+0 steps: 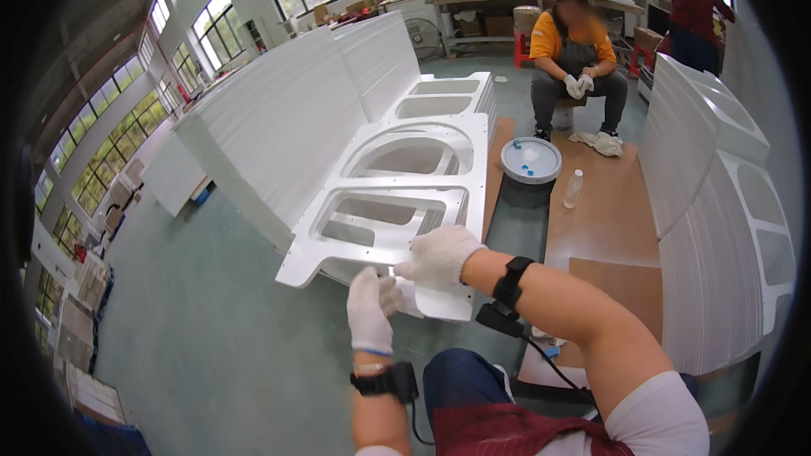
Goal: Cleaning and inspecting white curved furniture panels using a cloth in a manufacturing environment.
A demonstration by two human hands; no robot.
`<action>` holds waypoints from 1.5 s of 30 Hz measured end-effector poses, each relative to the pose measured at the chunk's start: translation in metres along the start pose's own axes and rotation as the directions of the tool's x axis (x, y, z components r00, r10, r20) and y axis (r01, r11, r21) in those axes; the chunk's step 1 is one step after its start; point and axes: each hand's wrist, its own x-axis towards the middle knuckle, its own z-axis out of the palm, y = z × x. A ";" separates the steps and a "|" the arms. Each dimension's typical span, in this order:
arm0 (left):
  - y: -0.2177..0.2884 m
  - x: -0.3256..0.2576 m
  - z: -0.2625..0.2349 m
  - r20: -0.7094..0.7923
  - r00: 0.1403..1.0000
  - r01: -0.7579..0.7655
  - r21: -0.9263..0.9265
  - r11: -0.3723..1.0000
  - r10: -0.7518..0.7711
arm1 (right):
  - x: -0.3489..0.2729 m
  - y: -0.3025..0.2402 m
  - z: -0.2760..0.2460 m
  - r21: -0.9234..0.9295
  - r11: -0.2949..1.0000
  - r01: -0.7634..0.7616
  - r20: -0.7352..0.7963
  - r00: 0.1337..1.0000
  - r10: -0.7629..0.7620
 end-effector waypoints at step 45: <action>-0.009 -0.004 0.054 0.145 0.983 -0.138 0.989 -0.061 0.114 | -0.118 0.114 0.142 0.693 0.677 -0.248 -0.017 0.933 0.360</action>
